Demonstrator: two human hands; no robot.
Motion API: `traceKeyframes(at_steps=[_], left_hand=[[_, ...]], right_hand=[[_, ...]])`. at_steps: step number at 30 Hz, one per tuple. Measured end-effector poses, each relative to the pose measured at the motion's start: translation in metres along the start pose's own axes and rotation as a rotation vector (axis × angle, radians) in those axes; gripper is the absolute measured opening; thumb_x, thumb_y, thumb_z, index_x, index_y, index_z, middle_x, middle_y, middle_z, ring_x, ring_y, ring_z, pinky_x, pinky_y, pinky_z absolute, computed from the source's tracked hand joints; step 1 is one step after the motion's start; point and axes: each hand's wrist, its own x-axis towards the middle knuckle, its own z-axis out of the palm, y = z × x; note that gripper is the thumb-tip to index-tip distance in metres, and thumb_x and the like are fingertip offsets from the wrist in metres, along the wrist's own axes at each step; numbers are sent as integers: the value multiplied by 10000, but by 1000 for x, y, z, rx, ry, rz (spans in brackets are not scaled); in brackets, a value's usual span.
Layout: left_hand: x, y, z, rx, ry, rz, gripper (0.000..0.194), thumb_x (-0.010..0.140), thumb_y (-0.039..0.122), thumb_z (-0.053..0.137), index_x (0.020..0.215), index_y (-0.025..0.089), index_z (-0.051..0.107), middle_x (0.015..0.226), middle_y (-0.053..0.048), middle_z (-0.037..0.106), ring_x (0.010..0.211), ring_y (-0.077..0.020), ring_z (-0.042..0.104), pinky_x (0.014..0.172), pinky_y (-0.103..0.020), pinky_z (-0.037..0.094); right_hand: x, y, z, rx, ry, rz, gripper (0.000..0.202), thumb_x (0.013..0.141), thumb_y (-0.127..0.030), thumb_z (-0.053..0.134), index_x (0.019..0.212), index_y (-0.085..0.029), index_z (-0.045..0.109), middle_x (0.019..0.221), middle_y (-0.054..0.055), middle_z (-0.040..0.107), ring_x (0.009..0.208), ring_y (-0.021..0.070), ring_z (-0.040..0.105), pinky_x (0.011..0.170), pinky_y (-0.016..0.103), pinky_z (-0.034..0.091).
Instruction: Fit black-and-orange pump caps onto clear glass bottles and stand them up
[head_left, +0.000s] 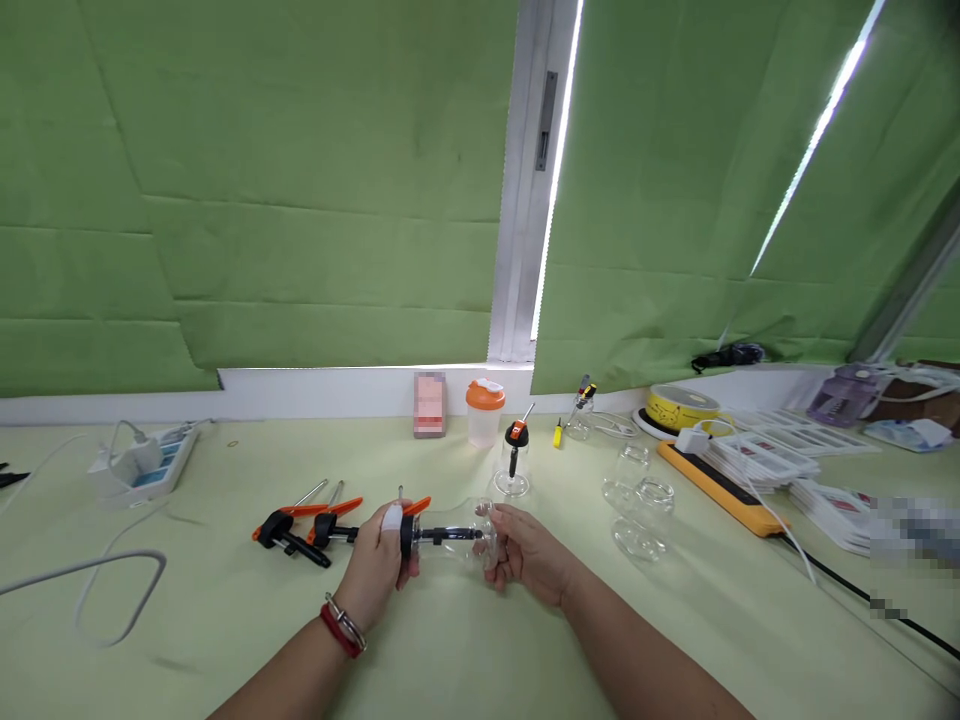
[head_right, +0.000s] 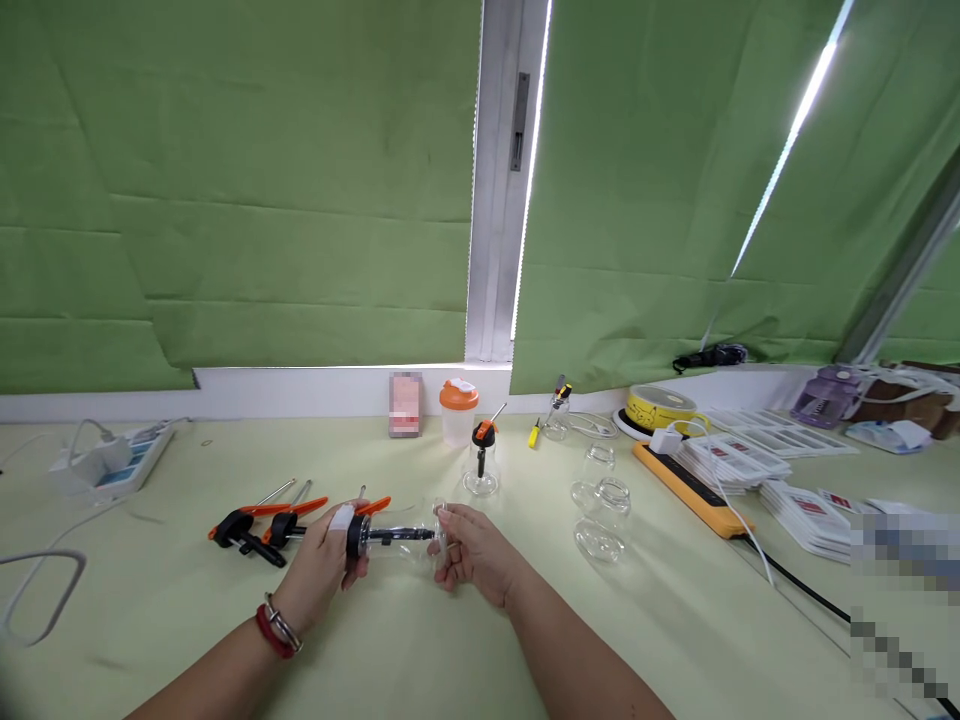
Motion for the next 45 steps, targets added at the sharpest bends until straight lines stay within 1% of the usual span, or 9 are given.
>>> traceKeyframes(at_steps=[11, 15, 18, 22, 26, 29, 34, 39, 45], left_hand=[[0, 2, -1, 28, -66, 50, 534, 840, 508, 353, 1198, 126, 458, 417, 42, 527, 364, -157, 481, 344, -229, 361], [-4, 8, 0, 125, -58, 61, 533, 824, 518, 373, 1162, 123, 490, 429, 44, 514, 345, -136, 441, 336, -225, 347], [-9, 12, 1, 183, -84, 77, 512, 832, 505, 381, 1160, 132, 504, 429, 47, 496, 342, -127, 429, 343, -222, 339], [-17, 14, 2, 120, -134, 161, 550, 832, 476, 428, 1294, 182, 377, 640, 10, 566, 457, -147, 541, 380, -238, 405], [-17, 10, 0, 144, -183, 328, 484, 856, 383, 426, 1305, 225, 334, 922, -50, 574, 637, -151, 602, 601, -322, 518], [-6, 2, -7, 378, -111, 439, 426, 831, 330, 467, 1241, 223, 414, 1012, -76, 584, 848, -199, 611, 795, -378, 492], [22, -8, -31, 907, 146, 458, 297, 799, 289, 432, 1051, 173, 539, 1187, -145, 532, 1128, -296, 479, 958, -482, 351], [27, -6, -42, 1190, 213, 235, 290, 749, 264, 450, 980, 163, 593, 1168, -150, 572, 1110, -326, 487, 971, -530, 253], [20, -6, -36, 1221, 122, 210, 277, 738, 286, 441, 947, 190, 596, 1102, -124, 618, 1069, -308, 515, 979, -551, 194]], right_hand=[[-3, 0, -5, -105, 20, -51, 495, 749, -489, 583, 1143, -206, 487, 892, 51, 620, 659, 161, 624, 540, 272, 475], [-8, 0, -1, -508, 150, -308, 628, 718, -320, 637, 1307, -307, 420, 1286, 66, 481, 1092, 230, 514, 880, 395, 440], [-13, -1, 3, -864, 76, -474, 685, 670, -266, 679, 1311, -320, 445, 1377, 51, 410, 1259, 271, 359, 1032, 449, 303], [-16, -2, 8, -1034, 83, -460, 806, 553, -332, 773, 1297, -300, 465, 1336, 79, 452, 1219, 313, 400, 1004, 456, 337], [-15, -7, 3, -1102, 176, -453, 619, 548, -217, 723, 1135, -287, 539, 1191, 47, 536, 1059, 267, 516, 889, 387, 423], [-9, -11, -9, -1074, 354, -572, 489, 588, -158, 652, 1051, -262, 533, 1136, 42, 533, 1021, 236, 523, 891, 362, 417], [6, -13, -46, -888, 811, -735, 396, 729, -325, 606, 1097, -214, 508, 1117, 96, 505, 1089, 263, 462, 963, 419, 365], [18, 1, -89, -807, 966, -534, 490, 707, -440, 611, 1112, -175, 534, 1176, 132, 490, 1159, 301, 425, 1007, 438, 331], [27, 19, -114, -778, 948, -410, 650, 727, -510, 567, 1236, -118, 468, 1294, 171, 468, 1220, 315, 422, 1019, 445, 326]])
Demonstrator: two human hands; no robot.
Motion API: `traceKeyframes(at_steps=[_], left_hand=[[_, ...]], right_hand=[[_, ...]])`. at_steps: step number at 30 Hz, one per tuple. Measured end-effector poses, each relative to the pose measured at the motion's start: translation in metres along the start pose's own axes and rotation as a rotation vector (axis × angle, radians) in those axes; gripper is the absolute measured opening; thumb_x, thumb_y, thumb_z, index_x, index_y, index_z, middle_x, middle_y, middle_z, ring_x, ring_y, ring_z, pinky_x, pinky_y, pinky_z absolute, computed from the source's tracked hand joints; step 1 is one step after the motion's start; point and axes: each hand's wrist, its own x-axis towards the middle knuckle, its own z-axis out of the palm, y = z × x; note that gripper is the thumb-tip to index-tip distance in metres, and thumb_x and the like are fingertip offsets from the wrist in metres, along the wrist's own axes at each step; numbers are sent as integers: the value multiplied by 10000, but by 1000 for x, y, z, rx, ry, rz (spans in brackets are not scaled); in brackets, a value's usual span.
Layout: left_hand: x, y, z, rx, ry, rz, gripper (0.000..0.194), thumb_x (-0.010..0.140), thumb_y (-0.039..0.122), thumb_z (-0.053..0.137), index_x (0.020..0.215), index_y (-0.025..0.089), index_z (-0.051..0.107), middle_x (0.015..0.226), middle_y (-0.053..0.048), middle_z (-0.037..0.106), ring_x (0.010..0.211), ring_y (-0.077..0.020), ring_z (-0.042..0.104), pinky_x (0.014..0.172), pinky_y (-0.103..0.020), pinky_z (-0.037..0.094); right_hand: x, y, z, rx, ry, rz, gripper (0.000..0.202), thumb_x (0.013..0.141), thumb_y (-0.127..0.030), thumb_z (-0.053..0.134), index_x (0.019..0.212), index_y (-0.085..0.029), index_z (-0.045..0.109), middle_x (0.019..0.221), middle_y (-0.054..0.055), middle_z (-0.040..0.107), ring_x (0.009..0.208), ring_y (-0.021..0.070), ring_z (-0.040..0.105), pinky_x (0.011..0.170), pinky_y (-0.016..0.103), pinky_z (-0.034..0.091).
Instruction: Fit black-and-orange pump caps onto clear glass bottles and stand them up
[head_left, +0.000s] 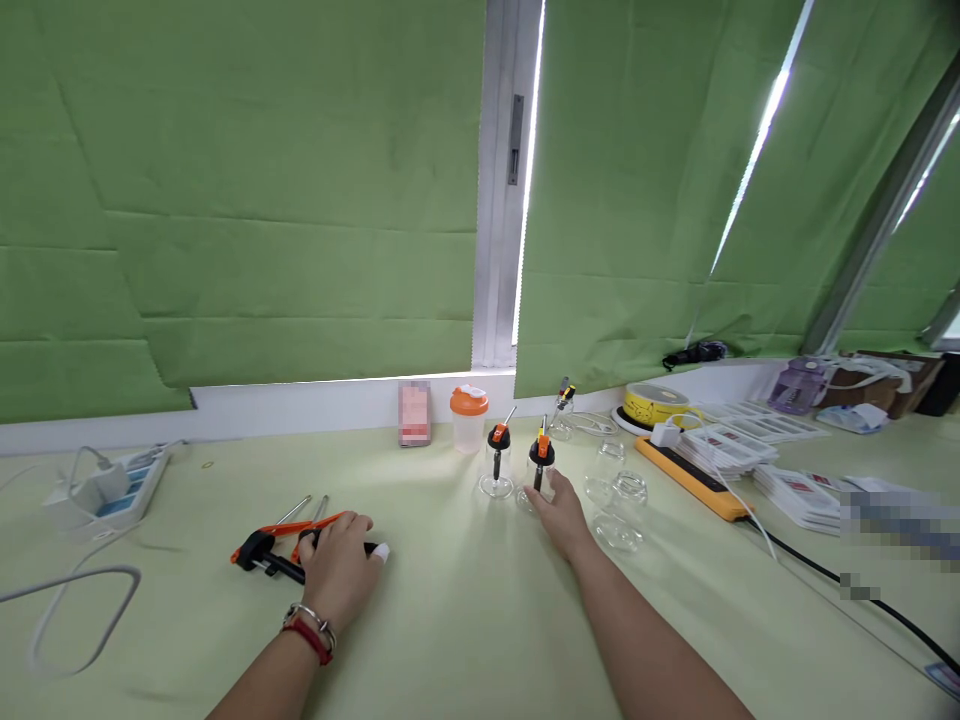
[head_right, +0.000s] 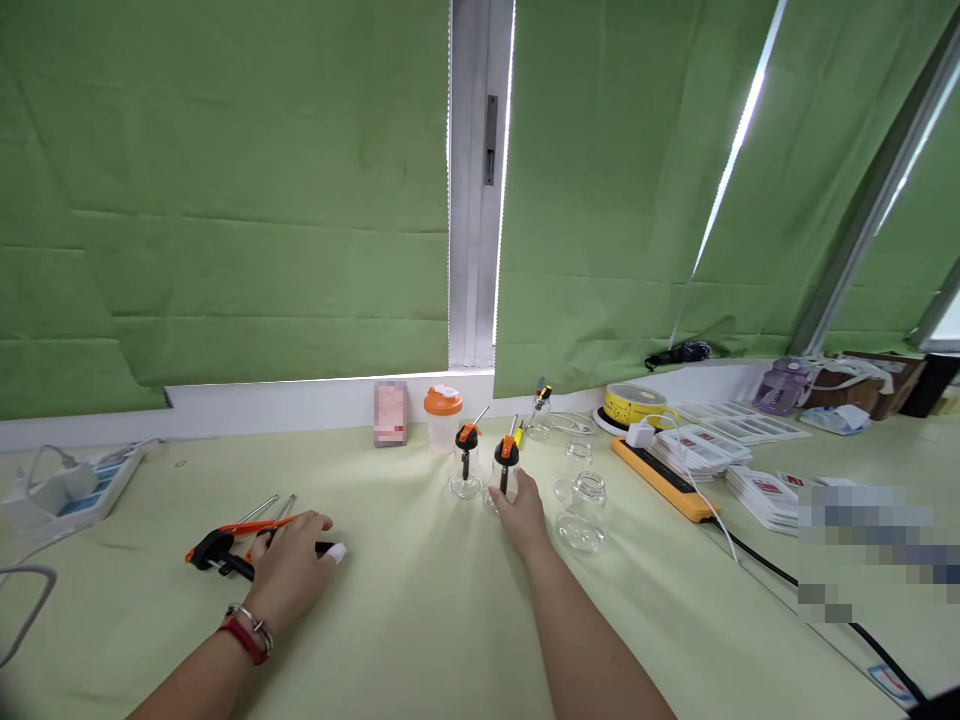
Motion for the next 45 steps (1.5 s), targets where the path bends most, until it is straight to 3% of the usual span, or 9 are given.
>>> traceKeyframes(at_steps=[10, 17, 22, 27, 30, 33, 39, 42, 45], left_hand=[[6, -5, 0, 96, 20, -168, 388, 739, 298, 481, 1096, 180, 573, 1365, -169, 424, 1264, -343, 331, 965, -539, 238], [-2, 3, 4, -15, -32, 102, 287, 712, 182, 473, 982, 198, 568, 1145, -104, 588, 1166, -284, 452, 926, -452, 355], [0, 1, 16, -168, -52, 253, 353, 710, 161, 466, 1054, 169, 547, 1195, -100, 550, 1171, -248, 464, 1003, -394, 352], [3, -1, 21, -198, -34, 116, 520, 693, 258, 532, 1195, 125, 497, 1352, -148, 411, 1267, -298, 365, 1040, -414, 321], [3, -4, 22, -180, -85, 59, 613, 658, 284, 574, 1233, 98, 475, 1349, -176, 409, 1263, -329, 357, 1033, -431, 315], [3, -5, 23, -231, -144, 57, 612, 643, 279, 580, 1230, 130, 485, 1296, -158, 455, 1191, -322, 441, 982, -423, 361], [-1, 0, 17, -414, -193, 93, 479, 636, 283, 572, 1102, 171, 577, 1183, -110, 482, 1029, -260, 546, 896, -355, 429], [-3, 3, 15, -490, -197, 88, 447, 615, 297, 597, 1046, 181, 599, 1146, -94, 485, 1001, -254, 549, 891, -352, 432], [-2, 4, 13, -525, -193, 79, 396, 609, 297, 602, 988, 183, 609, 1094, -82, 494, 961, -245, 555, 886, -352, 431]], right_hand=[[9, 2, 2, -82, -5, 127, 771, 773, -453, 480, 1388, -47, 253, 1458, 187, 257, 1369, 316, 167, 1116, 419, 154], [-11, -39, -1, -160, 3, 11, 806, 807, -313, 458, 1435, -50, 27, 1517, 160, 6, 1396, 258, 26, 1123, 392, 172], [-19, -80, -32, -447, 302, -442, 771, 829, -198, 408, 1435, -143, -65, 1515, 150, -6, 1389, 304, 0, 1076, 538, 168], [-11, -77, -73, -696, 557, -106, 853, 727, -299, 548, 1411, -87, 84, 1459, 263, 112, 1329, 452, 99, 968, 657, 174], [-3, -64, -89, -728, 387, 138, 684, 723, -299, 524, 1344, -136, 289, 1340, 225, 356, 1118, 400, 470, 865, 560, 365], [-1, -63, -91, -738, 201, 201, 455, 750, -295, 476, 1183, -155, 476, 1172, 178, 497, 945, 330, 573, 684, 406, 457], [-29, -97, -54, -634, -76, -79, 270, 745, -310, 517, 990, -207, 557, 1051, 94, 557, 848, 251, 590, 657, 339, 442], [-45, -105, -29, -444, -188, -220, 378, 726, -319, 583, 1087, -223, 524, 1114, 80, 540, 946, 250, 567, 767, 352, 443], [-52, -100, -14, -168, -305, -186, 769, 665, -371, 678, 1329, -269, 302, 1266, 73, 465, 1079, 242, 521, 882, 358, 422]])
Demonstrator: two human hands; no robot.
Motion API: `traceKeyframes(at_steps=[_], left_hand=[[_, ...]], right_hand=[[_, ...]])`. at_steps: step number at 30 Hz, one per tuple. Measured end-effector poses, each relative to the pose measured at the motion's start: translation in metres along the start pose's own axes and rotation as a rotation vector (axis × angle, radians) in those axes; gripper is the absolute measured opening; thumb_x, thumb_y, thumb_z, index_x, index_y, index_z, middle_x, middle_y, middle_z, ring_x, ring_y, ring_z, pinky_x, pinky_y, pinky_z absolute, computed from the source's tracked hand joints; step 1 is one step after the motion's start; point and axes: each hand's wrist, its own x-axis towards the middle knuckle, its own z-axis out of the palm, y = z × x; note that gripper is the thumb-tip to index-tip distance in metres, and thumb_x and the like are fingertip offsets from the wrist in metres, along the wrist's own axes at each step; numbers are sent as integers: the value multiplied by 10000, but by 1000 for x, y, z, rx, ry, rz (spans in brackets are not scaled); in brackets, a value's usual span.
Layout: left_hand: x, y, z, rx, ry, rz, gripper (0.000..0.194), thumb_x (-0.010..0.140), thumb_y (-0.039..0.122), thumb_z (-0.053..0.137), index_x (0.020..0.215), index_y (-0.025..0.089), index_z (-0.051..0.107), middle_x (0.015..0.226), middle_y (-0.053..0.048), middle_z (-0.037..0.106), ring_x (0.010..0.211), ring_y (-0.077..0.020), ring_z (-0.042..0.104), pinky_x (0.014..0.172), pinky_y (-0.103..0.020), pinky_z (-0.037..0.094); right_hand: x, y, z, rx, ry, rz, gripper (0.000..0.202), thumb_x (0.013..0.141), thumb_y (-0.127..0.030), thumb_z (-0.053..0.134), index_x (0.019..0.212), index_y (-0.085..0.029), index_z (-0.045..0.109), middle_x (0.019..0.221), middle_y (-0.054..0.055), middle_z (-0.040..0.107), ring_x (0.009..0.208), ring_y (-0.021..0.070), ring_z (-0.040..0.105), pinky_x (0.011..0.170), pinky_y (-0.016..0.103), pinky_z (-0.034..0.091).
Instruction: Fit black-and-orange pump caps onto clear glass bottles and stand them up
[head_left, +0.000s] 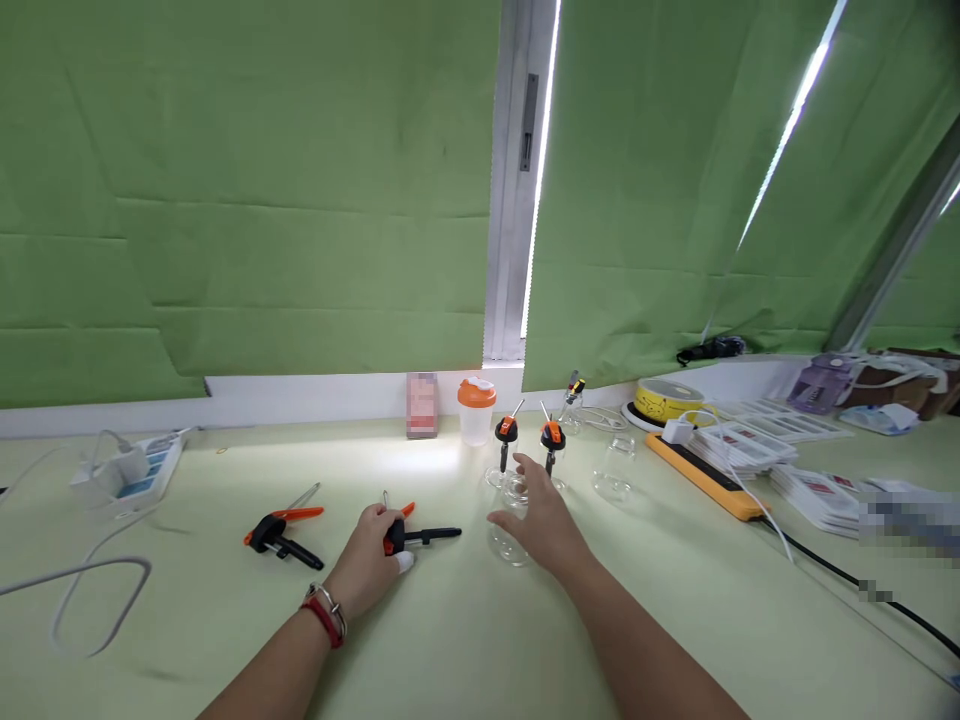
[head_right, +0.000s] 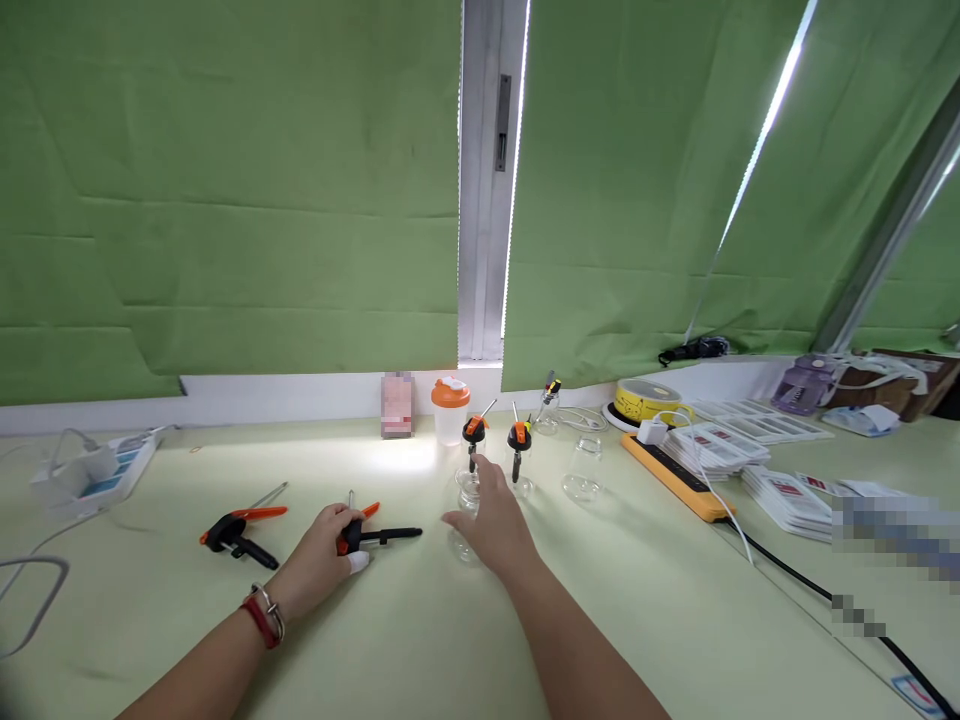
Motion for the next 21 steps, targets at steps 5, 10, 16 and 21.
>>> traceKeyframes(at_steps=[5, 10, 16, 21], left_hand=[[3, 4, -2, -62, 97, -52, 416, 582, 298, 618, 976, 164, 608, 1053, -77, 501, 942, -239, 546, 877, -341, 428], [5, 5, -1, -252, 172, -167, 492, 544, 316, 693, 1000, 163, 593, 890, -47, 578, 787, -215, 569, 742, -333, 458], [5, 6, 2, -576, 138, -237, 509, 484, 301, 775, 937, 171, 583, 772, -16, 616, 688, -167, 565, 652, -278, 452], [4, 9, 2, -698, 110, -224, 475, 536, 249, 756, 961, 200, 549, 764, 9, 608, 668, -141, 571, 650, -266, 458]], right_hand=[[0, 20, 11, 171, -353, 32, 1040, 513, -408, 790, 1381, -253, 238, 1308, 84, 465, 1184, 270, 454, 979, 392, 363], [-1, 28, 19, 29, -407, 5, 796, 467, -443, 798, 1175, -220, 510, 1188, 91, 530, 1139, 303, 464, 941, 395, 380], [-2, 20, 26, 94, -387, -38, 817, 500, -459, 783, 1219, -239, 463, 1202, 81, 518, 1157, 305, 431, 979, 449, 314], [-3, 16, 27, 178, -397, 45, 749, 497, -375, 790, 1160, -201, 490, 1121, 78, 560, 1056, 279, 512, 918, 409, 380]])
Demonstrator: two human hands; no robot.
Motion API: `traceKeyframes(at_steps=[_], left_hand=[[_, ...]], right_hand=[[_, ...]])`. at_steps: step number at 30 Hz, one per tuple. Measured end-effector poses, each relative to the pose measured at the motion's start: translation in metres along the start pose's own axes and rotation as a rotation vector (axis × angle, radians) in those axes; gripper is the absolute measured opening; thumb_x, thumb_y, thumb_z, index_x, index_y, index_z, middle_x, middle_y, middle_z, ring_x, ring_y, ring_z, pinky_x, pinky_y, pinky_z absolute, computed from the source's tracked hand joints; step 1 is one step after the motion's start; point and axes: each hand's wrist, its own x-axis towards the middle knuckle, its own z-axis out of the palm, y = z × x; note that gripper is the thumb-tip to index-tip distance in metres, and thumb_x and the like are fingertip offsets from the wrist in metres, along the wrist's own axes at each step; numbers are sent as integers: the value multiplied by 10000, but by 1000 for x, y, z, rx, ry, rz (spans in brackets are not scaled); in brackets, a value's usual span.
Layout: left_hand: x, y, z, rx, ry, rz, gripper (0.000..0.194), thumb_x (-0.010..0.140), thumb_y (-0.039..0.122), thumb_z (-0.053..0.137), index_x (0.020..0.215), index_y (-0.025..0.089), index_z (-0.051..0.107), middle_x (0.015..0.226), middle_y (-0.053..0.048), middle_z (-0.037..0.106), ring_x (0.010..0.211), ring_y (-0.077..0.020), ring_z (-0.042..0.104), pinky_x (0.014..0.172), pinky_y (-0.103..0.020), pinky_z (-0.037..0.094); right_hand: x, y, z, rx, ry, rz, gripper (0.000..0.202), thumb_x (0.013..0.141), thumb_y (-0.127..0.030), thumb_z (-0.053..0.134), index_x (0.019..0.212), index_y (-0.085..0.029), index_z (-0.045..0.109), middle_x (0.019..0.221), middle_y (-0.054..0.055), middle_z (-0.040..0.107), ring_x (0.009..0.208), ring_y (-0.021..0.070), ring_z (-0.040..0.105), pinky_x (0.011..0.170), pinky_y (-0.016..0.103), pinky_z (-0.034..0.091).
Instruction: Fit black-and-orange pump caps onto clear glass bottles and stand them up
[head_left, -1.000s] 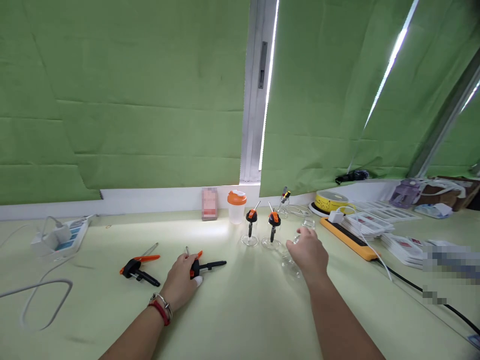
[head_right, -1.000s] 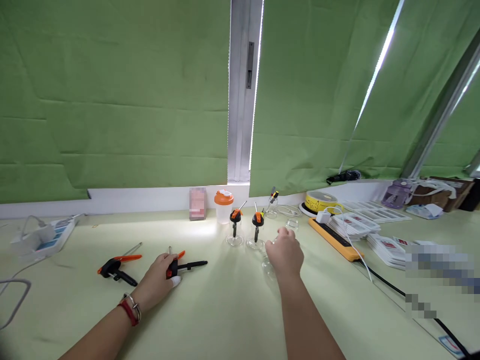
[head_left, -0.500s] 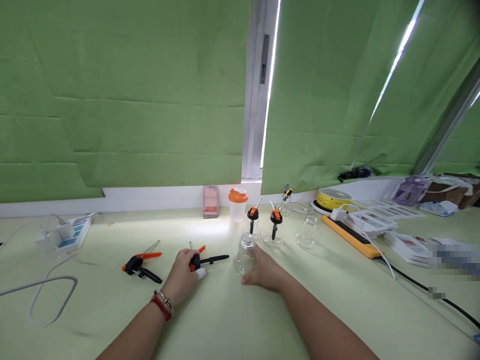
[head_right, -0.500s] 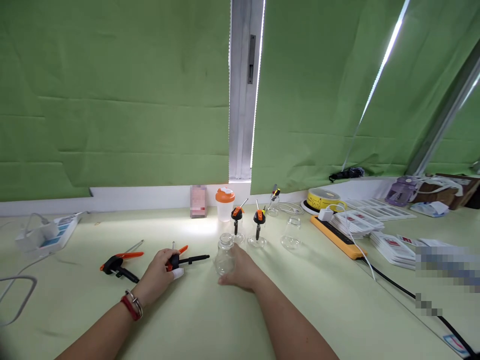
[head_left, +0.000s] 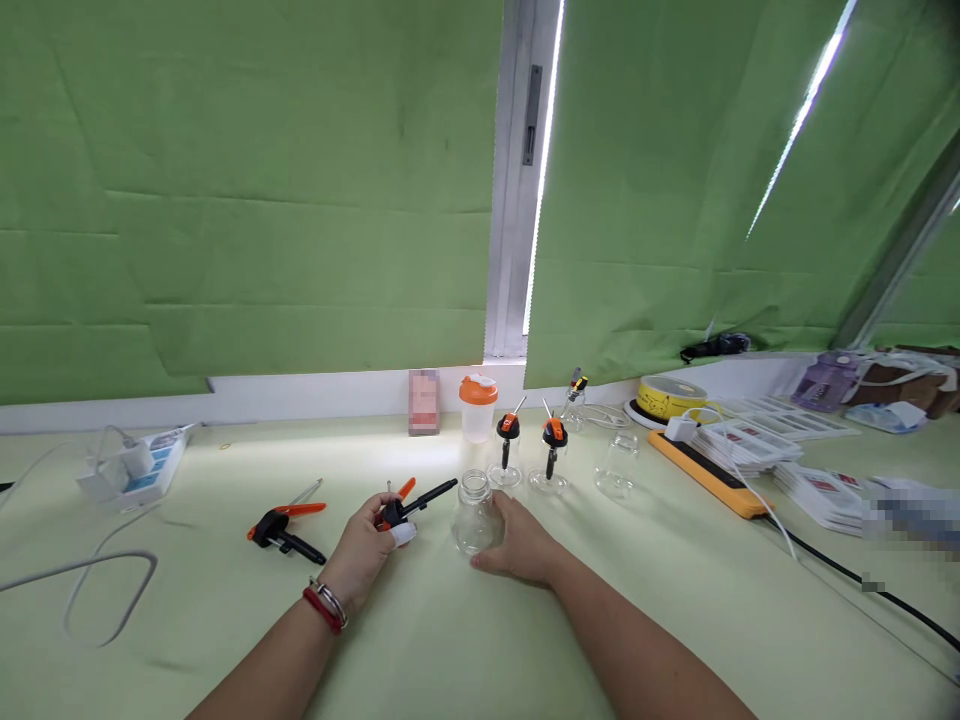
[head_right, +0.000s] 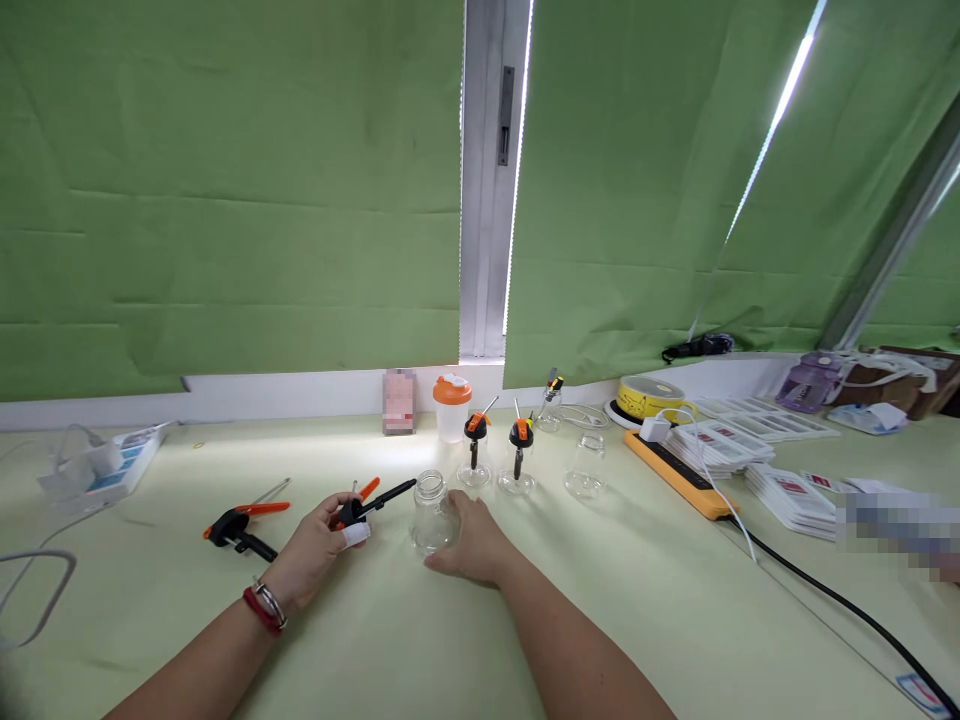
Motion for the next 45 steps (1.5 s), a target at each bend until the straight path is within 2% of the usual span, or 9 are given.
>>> traceKeyframes(at_steps=[3, 8, 13, 18, 25, 30, 36, 41, 45], left_hand=[[-1, 4, -1, -101, -2, 28, 495, 539, 225, 772, 964, 221, 518, 834, -12, 648, 793, -169, 625, 746, -288, 461], [-3, 11, -2, -284, -25, 46, 442, 541, 193, 776, 883, 224, 499, 893, -33, 674, 974, -227, 633, 861, -358, 444], [-4, 17, -3, -368, 9, 30, 471, 520, 191, 790, 918, 212, 539, 801, 15, 654, 806, -157, 644, 824, -327, 468], [-1, 14, -7, -373, -2, 64, 480, 574, 279, 777, 994, 196, 561, 817, 0, 644, 709, -127, 598, 734, -303, 485], [-2, 17, -9, -331, -48, 75, 509, 572, 264, 777, 1026, 209, 555, 727, 31, 612, 595, -98, 529, 597, -261, 436], [-5, 19, -10, -185, -95, 97, 490, 553, 256, 774, 1003, 210, 587, 766, 4, 618, 608, -111, 502, 586, -270, 433], [-11, 22, -4, -9, -180, 109, 494, 510, 223, 780, 984, 199, 640, 895, -56, 674, 750, -164, 554, 682, -289, 468], [-20, 26, 9, -88, -279, 60, 523, 477, 155, 791, 980, 187, 649, 871, -55, 691, 709, -155, 566, 663, -282, 483], [-24, 27, 14, -131, -280, 47, 514, 463, 121, 797, 953, 188, 658, 935, -67, 692, 773, -175, 589, 700, -291, 497]], right_hand=[[-1, 0, -5, 113, 13, -16, 775, 515, -271, 774, 1215, -222, 444, 1152, 69, 559, 1018, 243, 550, 865, 352, 429], [-1, -2, -20, 233, 99, -51, 815, 469, -211, 795, 1207, -216, 449, 1225, 82, 521, 1165, 242, 473, 984, 356, 361], [-4, -8, -35, 424, 140, -70, 815, 458, -225, 826, 1171, -242, 431, 1229, 71, 501, 1215, 232, 425, 943, 336, 409], [-6, -11, -44, 535, 178, -39, 714, 524, -264, 792, 1159, -246, 465, 1118, 62, 531, 1084, 233, 509, 826, 330, 479], [-7, 0, -54, 514, 69, 39, 697, 533, -181, 748, 1180, -241, 493, 996, 34, 510, 867, 182, 549, 708, 308, 493], [-10, 2, -58, 602, -7, -8, 664, 508, -133, 720, 1133, -248, 530, 988, 21, 492, 871, 171, 529, 724, 306, 495], [-12, -5, -47, 621, -145, -21, 707, 461, -133, 770, 1119, -258, 542, 975, 15, 488, 844, 166, 537, 676, 290, 497], [-12, -10, -34, 571, -187, -30, 739, 462, -164, 806, 1138, -267, 525, 1008, 20, 481, 842, 166, 543, 688, 297, 493], [-11, -11, -29, 535, -172, -42, 740, 479, -175, 808, 1150, -268, 510, 1018, 19, 474, 836, 150, 525, 677, 272, 480]])
